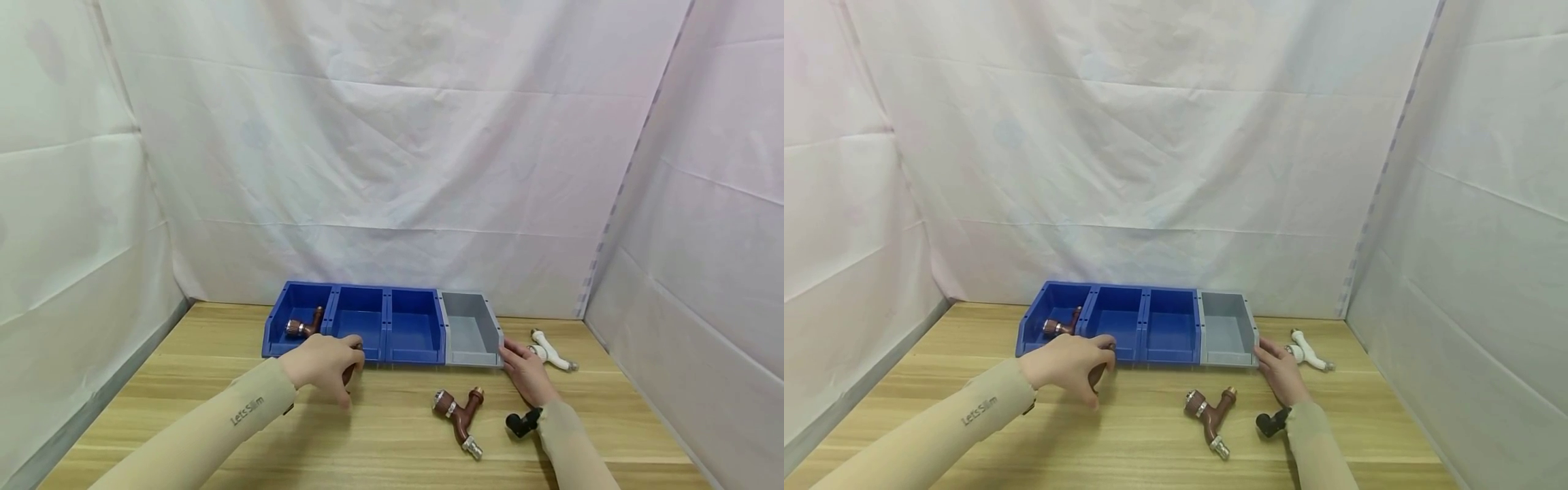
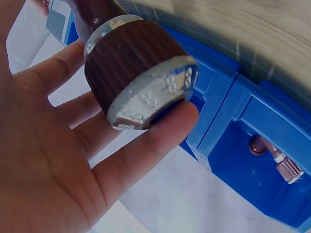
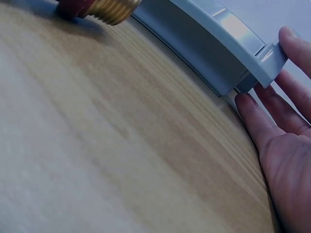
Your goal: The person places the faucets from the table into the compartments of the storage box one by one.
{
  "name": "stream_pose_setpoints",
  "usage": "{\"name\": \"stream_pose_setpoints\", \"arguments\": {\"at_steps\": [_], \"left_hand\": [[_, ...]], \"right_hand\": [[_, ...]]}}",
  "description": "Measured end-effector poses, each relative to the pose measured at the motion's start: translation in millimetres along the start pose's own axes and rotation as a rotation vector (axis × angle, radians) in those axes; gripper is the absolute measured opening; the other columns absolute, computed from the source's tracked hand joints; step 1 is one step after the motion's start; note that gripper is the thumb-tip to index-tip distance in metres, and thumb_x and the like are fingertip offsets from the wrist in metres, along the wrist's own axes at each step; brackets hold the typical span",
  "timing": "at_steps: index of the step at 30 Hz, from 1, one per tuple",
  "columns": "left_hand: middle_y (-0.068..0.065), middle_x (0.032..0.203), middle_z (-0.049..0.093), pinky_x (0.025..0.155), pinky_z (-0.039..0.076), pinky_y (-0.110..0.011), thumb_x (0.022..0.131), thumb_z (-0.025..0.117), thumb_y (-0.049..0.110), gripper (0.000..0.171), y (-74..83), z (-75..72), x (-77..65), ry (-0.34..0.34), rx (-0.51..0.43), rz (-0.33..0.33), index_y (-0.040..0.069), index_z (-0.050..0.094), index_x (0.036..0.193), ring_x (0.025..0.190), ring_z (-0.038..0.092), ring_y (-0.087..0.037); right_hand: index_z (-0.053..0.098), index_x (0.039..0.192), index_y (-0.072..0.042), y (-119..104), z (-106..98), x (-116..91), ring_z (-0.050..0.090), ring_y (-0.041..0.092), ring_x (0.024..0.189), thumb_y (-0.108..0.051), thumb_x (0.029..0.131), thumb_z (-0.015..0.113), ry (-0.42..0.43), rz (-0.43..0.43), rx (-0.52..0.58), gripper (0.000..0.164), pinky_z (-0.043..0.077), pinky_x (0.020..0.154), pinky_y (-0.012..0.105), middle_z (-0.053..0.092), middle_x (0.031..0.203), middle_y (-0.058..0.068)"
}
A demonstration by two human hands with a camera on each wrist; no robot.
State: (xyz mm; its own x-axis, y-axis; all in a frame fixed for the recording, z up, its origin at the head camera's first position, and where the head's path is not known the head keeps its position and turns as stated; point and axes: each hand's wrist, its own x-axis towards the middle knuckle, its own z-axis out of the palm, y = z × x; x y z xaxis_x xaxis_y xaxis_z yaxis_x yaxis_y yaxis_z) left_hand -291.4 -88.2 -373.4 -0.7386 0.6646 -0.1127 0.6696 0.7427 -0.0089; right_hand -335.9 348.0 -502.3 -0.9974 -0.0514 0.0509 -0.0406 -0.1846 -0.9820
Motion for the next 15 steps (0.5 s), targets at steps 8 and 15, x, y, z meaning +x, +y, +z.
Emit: {"name": "stream_pose_setpoints", "arguments": {"at_steps": [8, 15], "left_hand": [[0.002, 0.121, 0.053, 0.053, 0.042, -0.029, 0.063, 0.083, 0.057, 0.042, 1.1, -3.7, 1.7, 0.003, 0.01, -0.001, 0.031, 0.059, 0.085, 0.063, 0.049, -0.011], [0.005, 0.111, 0.051, 0.052, 0.042, -0.028, 0.063, 0.083, 0.057, 0.042, 0.7, -5.9, 3.5, 0.007, -0.003, 0.0, 0.03, 0.059, 0.085, 0.061, 0.049, -0.011]], "right_hand": [[0.025, 0.148, 0.01, 0.6, 0.1, 0.0, 0.055, 0.01, 0.116, -0.013, 0.099, 0.057, 0.009, 0.002, -0.012, 0.063, 0.047, 0.091, 0.024, 0.053, 0.128, 0.0], [0.025, 0.148, 0.01, -0.1, 0.4, -0.6, 0.055, 0.01, 0.115, -0.012, 0.099, 0.057, 0.006, 0.004, -0.011, 0.062, 0.047, 0.092, 0.024, 0.055, 0.126, -0.002]]}}
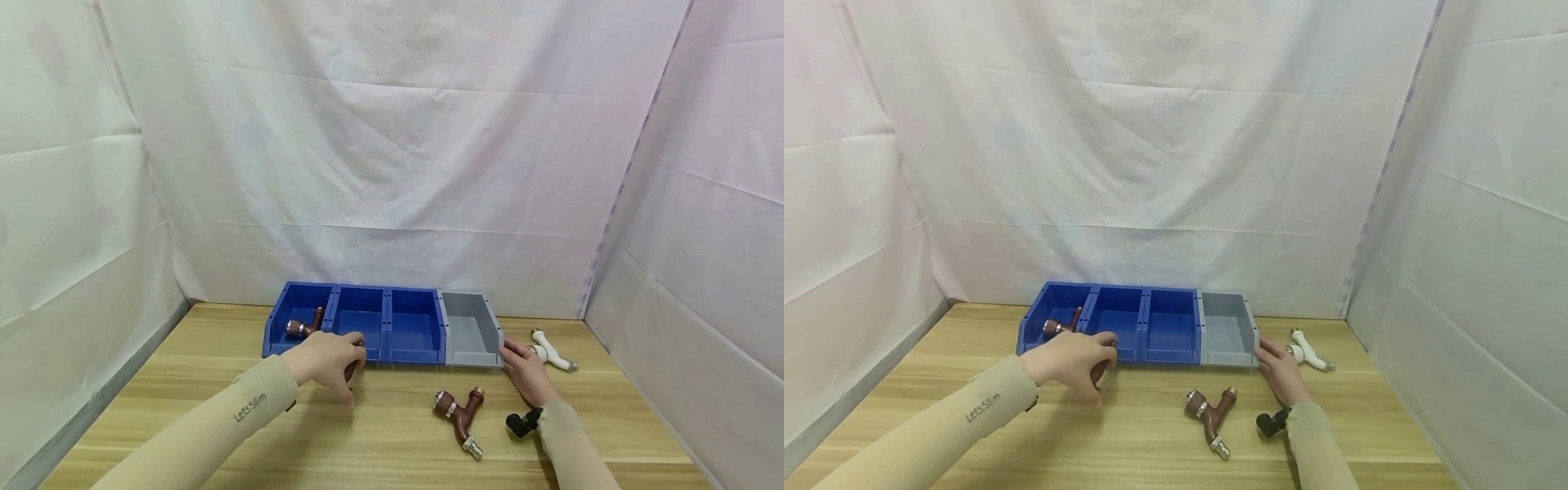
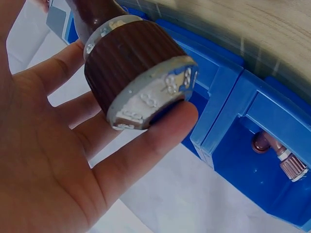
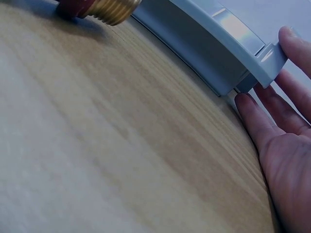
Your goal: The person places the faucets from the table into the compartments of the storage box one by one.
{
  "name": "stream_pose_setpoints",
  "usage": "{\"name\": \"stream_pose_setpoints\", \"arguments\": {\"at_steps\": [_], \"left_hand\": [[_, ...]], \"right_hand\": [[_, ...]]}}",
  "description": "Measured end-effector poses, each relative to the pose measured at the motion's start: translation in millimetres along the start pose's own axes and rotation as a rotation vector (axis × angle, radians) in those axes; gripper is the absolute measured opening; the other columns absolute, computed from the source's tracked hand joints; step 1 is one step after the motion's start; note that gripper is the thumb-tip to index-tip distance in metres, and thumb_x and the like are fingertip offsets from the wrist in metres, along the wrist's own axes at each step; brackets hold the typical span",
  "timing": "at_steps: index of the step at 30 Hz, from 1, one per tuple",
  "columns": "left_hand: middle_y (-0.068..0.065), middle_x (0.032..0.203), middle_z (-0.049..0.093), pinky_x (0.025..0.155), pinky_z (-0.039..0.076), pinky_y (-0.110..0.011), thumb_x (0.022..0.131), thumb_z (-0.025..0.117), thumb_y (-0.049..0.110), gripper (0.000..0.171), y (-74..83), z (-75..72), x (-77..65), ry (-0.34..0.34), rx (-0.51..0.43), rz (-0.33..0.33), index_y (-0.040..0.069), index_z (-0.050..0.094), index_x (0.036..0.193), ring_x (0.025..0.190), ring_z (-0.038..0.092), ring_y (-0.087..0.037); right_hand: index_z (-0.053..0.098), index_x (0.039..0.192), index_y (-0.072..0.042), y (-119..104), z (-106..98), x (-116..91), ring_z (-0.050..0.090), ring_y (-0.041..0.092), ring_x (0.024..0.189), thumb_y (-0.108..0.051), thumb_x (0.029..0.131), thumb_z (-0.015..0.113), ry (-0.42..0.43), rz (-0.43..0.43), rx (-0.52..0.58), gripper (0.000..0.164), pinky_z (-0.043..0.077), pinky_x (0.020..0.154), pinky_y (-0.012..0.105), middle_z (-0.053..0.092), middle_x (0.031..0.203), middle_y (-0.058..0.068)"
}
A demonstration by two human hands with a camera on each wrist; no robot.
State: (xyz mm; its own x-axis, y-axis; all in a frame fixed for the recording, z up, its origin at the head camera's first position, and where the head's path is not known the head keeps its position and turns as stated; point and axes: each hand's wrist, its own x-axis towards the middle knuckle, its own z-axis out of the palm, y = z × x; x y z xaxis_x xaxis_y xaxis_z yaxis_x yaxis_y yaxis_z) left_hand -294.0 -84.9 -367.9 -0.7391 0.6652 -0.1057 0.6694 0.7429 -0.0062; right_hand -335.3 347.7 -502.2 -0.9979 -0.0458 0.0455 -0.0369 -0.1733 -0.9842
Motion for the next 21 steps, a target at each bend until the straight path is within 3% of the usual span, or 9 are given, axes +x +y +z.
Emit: {"name": "stream_pose_setpoints", "arguments": {"at_steps": [9, 15, 21], "left_hand": [[0.006, 0.108, 0.05, 0.053, 0.043, -0.028, 0.064, 0.083, 0.056, 0.045, -2.3, -0.7, 2.1, 0.002, -0.007, -0.004, 0.029, 0.063, 0.093, 0.062, 0.049, -0.012], [0.007, 0.1, 0.047, 0.052, 0.042, -0.028, 0.063, 0.084, 0.056, 0.047, -2.9, -2.3, 3.8, -0.003, -0.004, -0.004, 0.029, 0.063, 0.094, 0.06, 0.048, -0.012], [0.003, 0.119, 0.052, 0.054, 0.043, -0.031, 0.064, 0.083, 0.057, 0.063, -1.5, -4.3, 7.1, -0.02, 0.012, -0.017, 0.027, 0.063, 0.115, 0.063, 0.049, -0.013]], "right_hand": [[0.025, 0.148, 0.01, -0.1, -1.0, 0.7, 0.055, 0.011, 0.117, -0.013, 0.099, 0.056, -0.011, -0.013, -0.009, 0.062, 0.047, 0.092, 0.024, 0.052, 0.131, 0.003], [0.025, 0.148, 0.01, 0.9, -1.6, 0.8, 0.055, 0.013, 0.117, -0.011, 0.1, 0.055, -0.019, -0.028, 0.002, 0.061, 0.047, 0.091, 0.024, 0.055, 0.129, 0.0], [0.024, 0.148, 0.011, 2.7, -1.9, 1.2, 0.055, 0.013, 0.116, -0.011, 0.1, 0.055, -0.015, -0.034, 0.01, 0.062, 0.048, 0.09, 0.024, 0.058, 0.122, -0.007]]}}
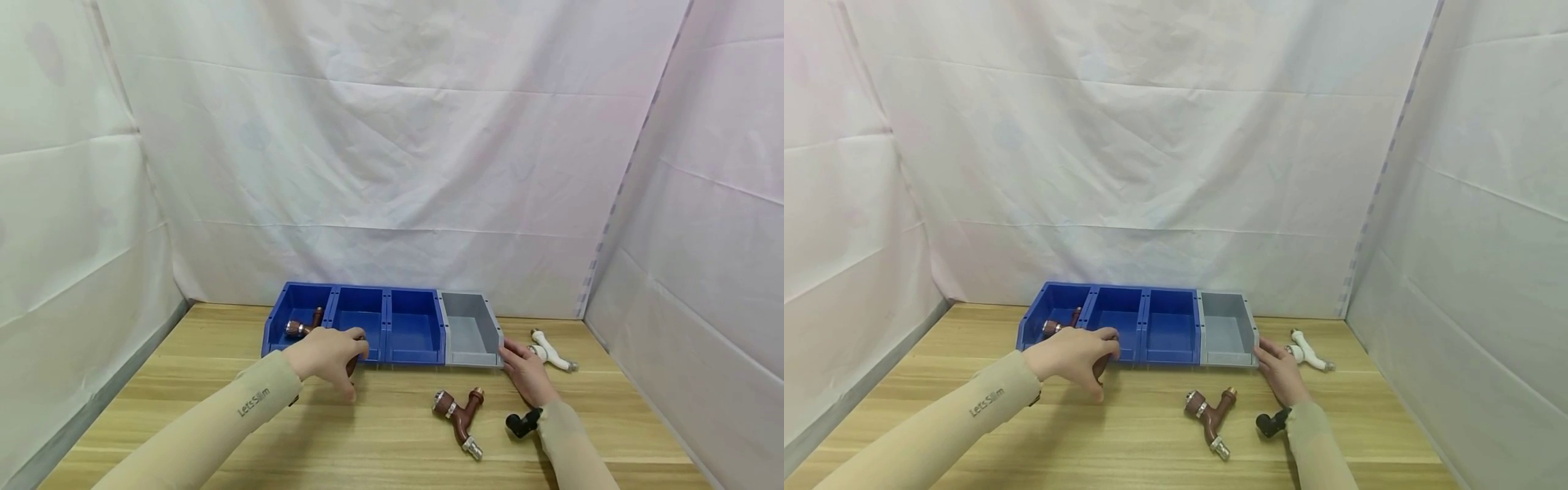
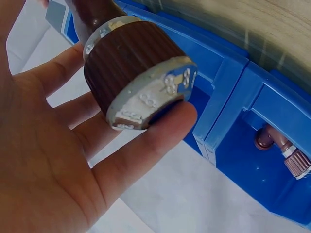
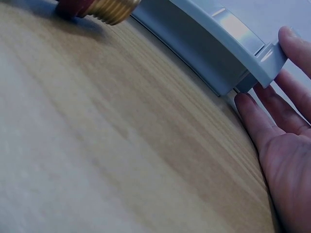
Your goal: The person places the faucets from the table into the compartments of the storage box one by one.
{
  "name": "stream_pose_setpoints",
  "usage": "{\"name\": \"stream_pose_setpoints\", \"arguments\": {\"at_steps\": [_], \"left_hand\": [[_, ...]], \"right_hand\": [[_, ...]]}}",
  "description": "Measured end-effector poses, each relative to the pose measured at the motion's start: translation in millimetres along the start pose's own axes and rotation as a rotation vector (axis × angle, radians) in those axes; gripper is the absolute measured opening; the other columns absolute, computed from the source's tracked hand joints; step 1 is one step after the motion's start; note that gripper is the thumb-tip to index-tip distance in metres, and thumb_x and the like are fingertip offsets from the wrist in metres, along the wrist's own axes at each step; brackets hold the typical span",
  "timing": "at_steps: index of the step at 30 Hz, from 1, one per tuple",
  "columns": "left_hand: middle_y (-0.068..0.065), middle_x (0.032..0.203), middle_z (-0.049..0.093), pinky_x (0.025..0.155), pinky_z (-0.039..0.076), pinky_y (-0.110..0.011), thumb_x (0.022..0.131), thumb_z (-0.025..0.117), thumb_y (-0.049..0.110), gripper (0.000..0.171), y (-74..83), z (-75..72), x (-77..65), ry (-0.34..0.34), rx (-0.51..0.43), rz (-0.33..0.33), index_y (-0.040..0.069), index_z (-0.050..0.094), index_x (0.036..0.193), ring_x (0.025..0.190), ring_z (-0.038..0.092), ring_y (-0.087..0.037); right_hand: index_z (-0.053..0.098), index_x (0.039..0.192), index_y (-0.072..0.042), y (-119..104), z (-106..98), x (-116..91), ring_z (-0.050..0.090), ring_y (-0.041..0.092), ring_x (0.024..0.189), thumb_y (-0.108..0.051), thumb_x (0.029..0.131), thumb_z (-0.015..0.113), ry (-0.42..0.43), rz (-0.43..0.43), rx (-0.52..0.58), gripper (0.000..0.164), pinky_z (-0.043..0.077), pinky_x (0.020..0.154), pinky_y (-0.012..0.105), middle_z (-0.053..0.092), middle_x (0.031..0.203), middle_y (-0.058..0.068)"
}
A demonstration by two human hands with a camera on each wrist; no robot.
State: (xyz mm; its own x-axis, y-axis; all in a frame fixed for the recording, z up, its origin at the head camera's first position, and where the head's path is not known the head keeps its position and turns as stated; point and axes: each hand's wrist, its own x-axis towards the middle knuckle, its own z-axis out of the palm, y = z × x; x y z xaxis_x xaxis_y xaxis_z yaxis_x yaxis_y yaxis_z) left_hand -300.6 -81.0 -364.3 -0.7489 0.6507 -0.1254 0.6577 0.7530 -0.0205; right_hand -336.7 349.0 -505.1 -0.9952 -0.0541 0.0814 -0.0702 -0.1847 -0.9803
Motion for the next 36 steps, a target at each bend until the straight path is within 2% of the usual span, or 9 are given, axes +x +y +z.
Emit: {"name": "stream_pose_setpoints", "arguments": {"at_steps": [2, 9, 17, 25, 32, 36], "left_hand": [[0.002, 0.125, 0.051, 0.055, 0.044, -0.031, 0.064, 0.083, 0.057, 0.067, -0.2, 0.1, 1.4, -0.005, 0.0, -0.002, 0.026, 0.062, 0.12, 0.064, 0.05, -0.013], [0.002, 0.13, 0.051, 0.06, 0.048, -0.033, 0.065, 0.082, 0.058, 0.078, -2.9, -0.2, 6.0, -0.015, -0.011, -0.017, 0.027, 0.056, 0.132, 0.067, 0.051, -0.013], [-0.003, 0.146, 0.043, 0.065, 0.051, -0.034, 0.064, 0.082, 0.06, 0.097, -5.4, 0.4, 9.7, -0.019, -0.021, -0.026, 0.027, 0.044, 0.147, 0.077, 0.059, -0.013], [-0.001, 0.144, 0.045, 0.076, 0.052, -0.039, 0.064, 0.082, 0.061, 0.089, -6.0, -2.0, 10.8, -0.021, -0.023, -0.035, 0.026, 0.053, 0.14, 0.096, 0.061, -0.019], [-0.002, 0.146, 0.043, 0.075, 0.052, -0.039, 0.063, 0.081, 0.063, 0.085, -7.4, -3.6, 11.7, -0.023, -0.011, -0.055, 0.027, 0.057, 0.136, 0.101, 0.063, -0.022], [-0.003, 0.146, 0.043, 0.076, 0.052, -0.039, 0.064, 0.081, 0.061, 0.082, -8.6, -3.9, 12.5, -0.024, -0.013, -0.059, 0.026, 0.058, 0.135, 0.1, 0.063, -0.022]], "right_hand": [[0.023, 0.148, 0.011, 0, 0, 0, 0.055, 0.012, 0.116, -0.011, 0.1, 0.055, 0.0, 0.003, 0.001, 0.062, 0.047, 0.09, 0.024, 0.058, 0.122, -0.007], [0.024, 0.148, 0.011, 0, 0, 0, 0.055, 0.012, 0.116, -0.012, 0.099, 0.056, -0.001, 0.007, -0.005, 0.062, 0.047, 0.091, 0.024, 0.056, 0.126, -0.003], [0.025, 0.147, 0.011, 1, -1, 0, 0.056, 0.012, 0.115, -0.01, 0.099, 0.056, 0.014, -0.005, 0.013, 0.062, 0.048, 0.09, 0.025, 0.057, 0.125, -0.003], [0.025, 0.147, 0.013, 0, -1, -1, 0.056, 0.013, 0.116, -0.011, 0.099, 0.056, -0.017, -0.04, 0.004, 0.062, 0.048, 0.09, 0.025, 0.056, 0.127, -0.002], [0.029, 0.146, 0.011, -1, 0, -2, 0.056, 0.013, 0.116, -0.01, 0.1, 0.055, -0.028, -0.043, 0.011, 0.058, 0.048, 0.09, 0.025, 0.057, 0.126, -0.003], [0.025, 0.147, 0.012, -2, 1, -3, 0.055, 0.013, 0.116, -0.011, 0.1, 0.055, -0.023, -0.02, 0.009, 0.061, 0.048, 0.09, 0.024, 0.056, 0.126, -0.003]]}}
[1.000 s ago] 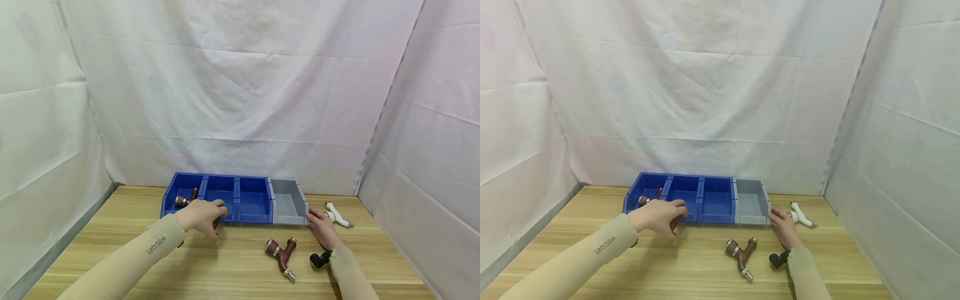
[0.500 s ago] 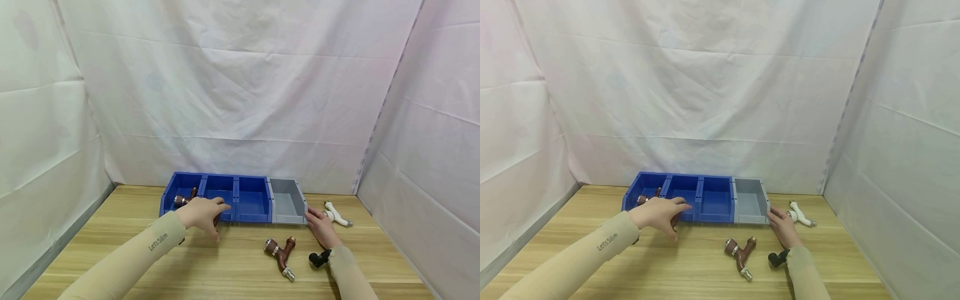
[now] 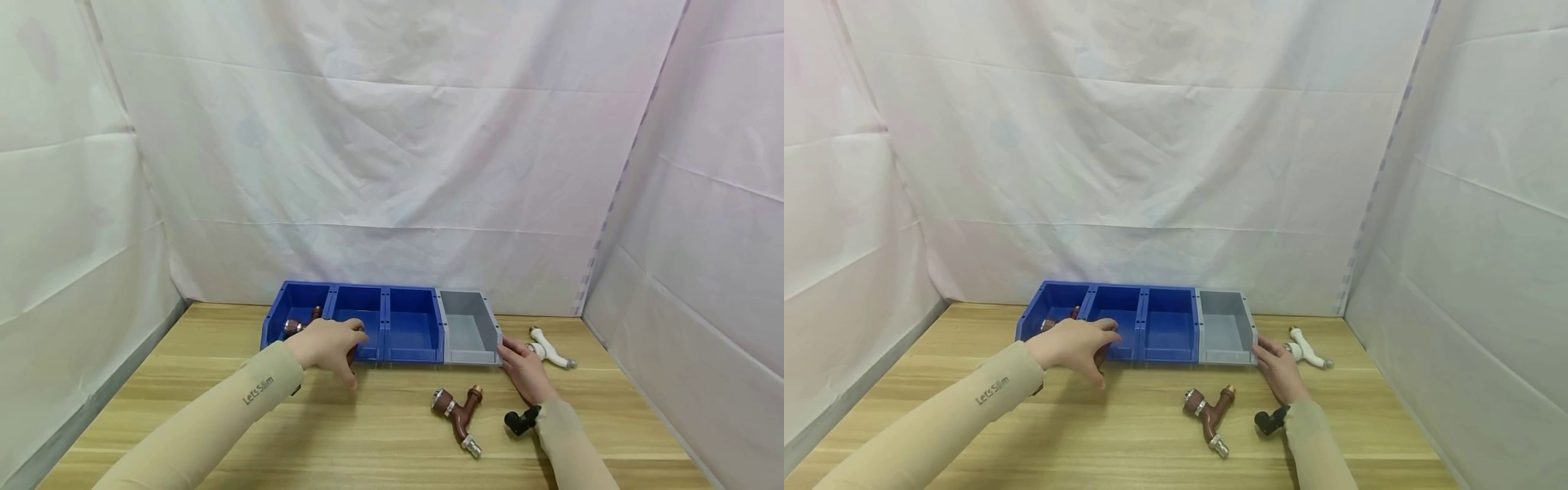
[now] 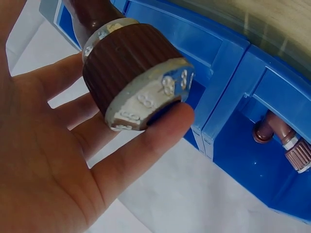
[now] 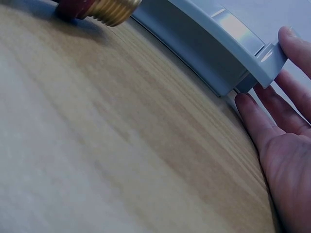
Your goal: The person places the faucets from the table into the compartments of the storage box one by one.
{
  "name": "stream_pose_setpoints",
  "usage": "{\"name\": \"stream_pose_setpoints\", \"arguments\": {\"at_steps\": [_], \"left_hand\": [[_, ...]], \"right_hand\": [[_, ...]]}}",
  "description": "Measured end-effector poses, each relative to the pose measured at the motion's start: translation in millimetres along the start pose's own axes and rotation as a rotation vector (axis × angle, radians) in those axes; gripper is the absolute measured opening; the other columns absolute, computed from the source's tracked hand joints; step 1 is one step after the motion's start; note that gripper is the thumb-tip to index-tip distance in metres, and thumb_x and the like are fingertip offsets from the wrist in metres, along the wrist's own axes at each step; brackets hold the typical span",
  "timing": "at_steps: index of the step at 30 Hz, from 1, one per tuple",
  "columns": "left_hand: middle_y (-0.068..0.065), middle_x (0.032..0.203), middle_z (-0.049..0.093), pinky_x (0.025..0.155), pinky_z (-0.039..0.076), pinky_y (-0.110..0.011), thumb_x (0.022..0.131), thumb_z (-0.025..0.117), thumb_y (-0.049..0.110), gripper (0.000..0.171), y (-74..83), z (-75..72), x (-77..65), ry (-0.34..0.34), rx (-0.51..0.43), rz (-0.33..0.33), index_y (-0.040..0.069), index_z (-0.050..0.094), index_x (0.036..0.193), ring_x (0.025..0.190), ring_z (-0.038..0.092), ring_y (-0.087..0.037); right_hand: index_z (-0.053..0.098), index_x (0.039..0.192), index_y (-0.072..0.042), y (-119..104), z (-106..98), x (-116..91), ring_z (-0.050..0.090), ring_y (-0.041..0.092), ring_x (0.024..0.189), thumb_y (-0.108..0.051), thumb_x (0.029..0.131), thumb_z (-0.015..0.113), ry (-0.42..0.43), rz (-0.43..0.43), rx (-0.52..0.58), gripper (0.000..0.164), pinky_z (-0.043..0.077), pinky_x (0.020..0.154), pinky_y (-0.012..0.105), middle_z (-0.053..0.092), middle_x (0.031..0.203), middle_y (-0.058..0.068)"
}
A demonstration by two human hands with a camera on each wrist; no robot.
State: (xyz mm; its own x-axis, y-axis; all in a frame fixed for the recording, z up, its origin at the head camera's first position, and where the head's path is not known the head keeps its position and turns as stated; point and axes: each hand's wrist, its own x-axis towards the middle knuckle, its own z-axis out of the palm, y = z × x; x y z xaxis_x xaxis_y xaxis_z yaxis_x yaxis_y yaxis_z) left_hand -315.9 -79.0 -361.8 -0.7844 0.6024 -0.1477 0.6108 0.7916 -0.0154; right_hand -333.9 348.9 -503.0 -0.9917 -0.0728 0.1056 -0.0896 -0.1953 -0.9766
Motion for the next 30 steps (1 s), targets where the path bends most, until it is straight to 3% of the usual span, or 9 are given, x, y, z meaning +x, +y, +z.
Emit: {"name": "stream_pose_setpoints", "arguments": {"at_steps": [6, 22, 30], "left_hand": [[-0.007, 0.146, 0.043, 0.077, 0.053, -0.041, 0.065, 0.082, 0.059, 0.082, 0.1, -2.7, 0.5, 0.001, -0.001, 0.001, 0.024, 0.058, 0.135, 0.097, 0.063, -0.023], [-0.005, 0.149, 0.04, 0.068, 0.051, -0.035, 0.065, 0.08, 0.063, 0.086, 0.0, -2.1, 4.4, -0.017, 0.019, -0.011, 0.025, 0.055, 0.138, 0.082, 0.061, -0.017], [-0.005, 0.149, 0.04, 0.078, 0.053, -0.04, 0.062, 0.079, 0.067, 0.09, -1.8, -3.6, 5.2, -0.006, 0.025, -0.016, 0.026, 0.055, 0.138, 0.1, 0.063, -0.023]], "right_hand": [[0.023, 0.147, 0.013, 0.0, 2.9, 0.4, 0.056, 0.012, 0.115, -0.01, 0.098, 0.057, 0.037, 0.023, -0.002, 0.064, 0.048, 0.089, 0.024, 0.057, 0.123, -0.003], [0.027, 0.146, 0.011, 3.0, 0.6, 1.1, 0.055, 0.015, 0.116, -0.01, 0.099, 0.057, 0.029, 0.009, 0.012, 0.06, 0.048, 0.09, 0.025, 0.057, 0.124, -0.003], [0.024, 0.146, 0.014, 0.9, 0.4, 0.7, 0.055, 0.015, 0.117, -0.01, 0.099, 0.057, 0.032, 0.012, 0.0, 0.062, 0.048, 0.09, 0.025, 0.054, 0.13, 0.005]]}}
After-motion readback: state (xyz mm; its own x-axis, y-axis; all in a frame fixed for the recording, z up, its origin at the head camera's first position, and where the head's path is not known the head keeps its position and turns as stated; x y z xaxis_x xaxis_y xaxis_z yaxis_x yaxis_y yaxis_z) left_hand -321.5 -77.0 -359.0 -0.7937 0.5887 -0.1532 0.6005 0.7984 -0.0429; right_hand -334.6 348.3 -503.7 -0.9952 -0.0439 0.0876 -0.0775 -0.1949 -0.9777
